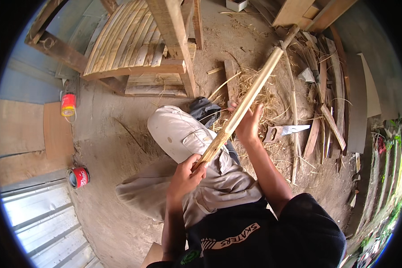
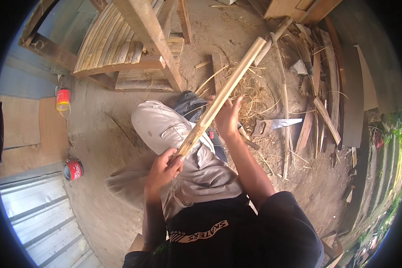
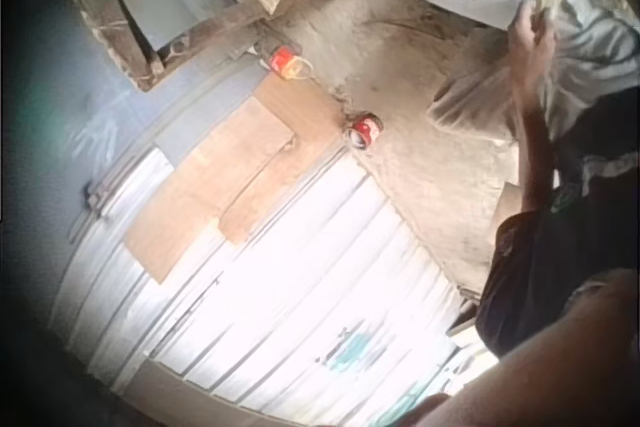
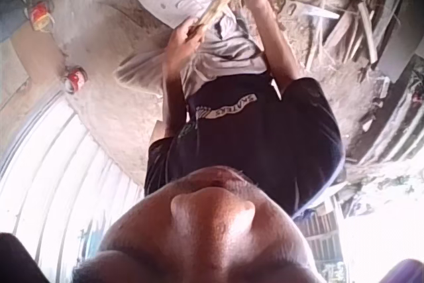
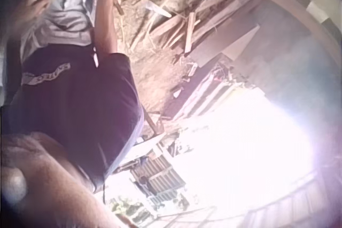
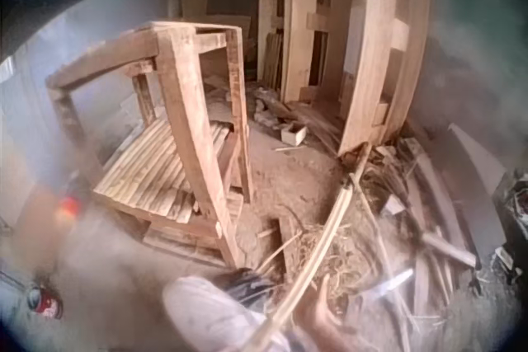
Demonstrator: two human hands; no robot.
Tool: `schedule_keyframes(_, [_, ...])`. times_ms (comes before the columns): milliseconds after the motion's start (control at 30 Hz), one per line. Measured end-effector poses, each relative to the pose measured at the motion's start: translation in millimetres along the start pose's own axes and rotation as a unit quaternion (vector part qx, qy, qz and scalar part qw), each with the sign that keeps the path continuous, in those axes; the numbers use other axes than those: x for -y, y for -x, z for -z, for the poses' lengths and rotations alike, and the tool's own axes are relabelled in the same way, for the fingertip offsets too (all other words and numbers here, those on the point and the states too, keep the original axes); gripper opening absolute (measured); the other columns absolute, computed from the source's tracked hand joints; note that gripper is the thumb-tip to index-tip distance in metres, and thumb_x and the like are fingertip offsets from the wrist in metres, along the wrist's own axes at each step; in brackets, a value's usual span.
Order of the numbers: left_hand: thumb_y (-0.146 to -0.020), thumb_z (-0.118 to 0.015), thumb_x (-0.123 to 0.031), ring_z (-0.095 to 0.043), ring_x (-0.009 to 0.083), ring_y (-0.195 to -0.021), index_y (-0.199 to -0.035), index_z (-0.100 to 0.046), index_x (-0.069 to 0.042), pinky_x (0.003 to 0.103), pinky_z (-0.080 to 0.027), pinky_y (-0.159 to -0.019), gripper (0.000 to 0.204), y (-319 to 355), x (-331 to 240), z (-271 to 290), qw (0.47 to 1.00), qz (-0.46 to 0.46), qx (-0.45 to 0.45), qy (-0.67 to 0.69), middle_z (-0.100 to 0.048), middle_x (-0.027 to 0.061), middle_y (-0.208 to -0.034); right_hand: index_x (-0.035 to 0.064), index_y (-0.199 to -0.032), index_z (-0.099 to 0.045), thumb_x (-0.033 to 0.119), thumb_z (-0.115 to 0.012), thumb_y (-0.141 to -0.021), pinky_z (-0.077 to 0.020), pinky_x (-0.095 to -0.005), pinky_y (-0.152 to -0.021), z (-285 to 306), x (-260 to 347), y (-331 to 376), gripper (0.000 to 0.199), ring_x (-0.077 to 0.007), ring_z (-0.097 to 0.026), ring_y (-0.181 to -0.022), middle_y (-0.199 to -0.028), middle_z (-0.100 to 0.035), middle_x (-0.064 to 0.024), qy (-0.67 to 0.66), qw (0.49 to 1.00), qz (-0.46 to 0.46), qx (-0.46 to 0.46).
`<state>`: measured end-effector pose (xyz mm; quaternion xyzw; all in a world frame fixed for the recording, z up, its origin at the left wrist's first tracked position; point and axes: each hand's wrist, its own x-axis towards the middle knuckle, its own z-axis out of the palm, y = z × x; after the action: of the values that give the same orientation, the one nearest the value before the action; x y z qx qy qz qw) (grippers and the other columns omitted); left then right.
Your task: The person repairs a wooden chair by inserting thin wooden strips into the seat frame and hammering them into place. They use a hammer and a knife to shape and secure the strips, working methodically on the chair's seat.
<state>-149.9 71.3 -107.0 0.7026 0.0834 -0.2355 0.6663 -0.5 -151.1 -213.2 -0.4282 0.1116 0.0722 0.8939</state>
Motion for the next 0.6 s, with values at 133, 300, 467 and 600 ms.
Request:
schedule_keyframes(133, [-0.098,-0.058,-0.014,-0.051,0.0064,-0.061,-0.114,-0.061,0.002,0.026,-0.045,-0.056,0.023,8.0,8.6,7.8,0.998,0.030,-0.027,0.054,-0.064,0.0026,-0.075,-0.0024,-0.130,-0.048,0.048,-0.062,-0.091,-0.0456,-0.0484,-0.094,115.1,-53.0,-21.4,0.065,-0.0371,-0.058,-0.110,-0.117,-0.058,-0.0236,0.552,0.809,0.043,-0.196])
schedule_keyframes(300, [-0.098,-0.057,-0.010,-0.053,0.0057,-0.071,-0.148,-0.043,-0.003,0.023,-0.048,-0.066,0.052,13.6,7.5,20.0,0.999,0.025,-0.012,-0.030,-0.070,0.0046,-0.096,-0.0021,-0.134,-0.043,0.037,-0.068,-0.086,-0.0416,-0.0509,-0.100,196.9,-94.4,11.6,0.067,-0.0430,-0.050,-0.118,-0.120,-0.052,-0.0248,0.764,0.612,0.018,-0.204])
schedule_keyframes(467, [-0.097,-0.055,-0.005,-0.045,0.0042,-0.071,-0.151,-0.039,-0.005,0.019,-0.044,-0.067,0.056,-10.4,-9.9,31.8,0.995,0.018,0.098,-0.001,-0.067,-0.0002,-0.111,-0.0006,-0.139,-0.040,0.028,-0.064,-0.087,-0.0342,-0.0523,-0.107,210.1,-96.6,37.7,0.064,-0.0395,-0.044,-0.130,-0.133,-0.048,-0.0212,0.778,0.603,-0.024,-0.177])
schedule_keyframes(600, [-0.098,-0.053,-0.005,-0.043,0.0032,-0.072,-0.153,-0.037,-0.008,0.019,-0.042,-0.061,0.057,-36.5,-26.5,39.4,0.986,0.109,0.129,0.009,-0.064,-0.0009,-0.112,-0.0001,-0.140,-0.039,0.024,-0.060,-0.089,-0.0272,-0.0524,-0.112,215.3,-96.9,46.3,0.061,-0.0367,-0.042,-0.133,-0.138,-0.046,-0.0192,0.798,0.577,-0.008,-0.174])
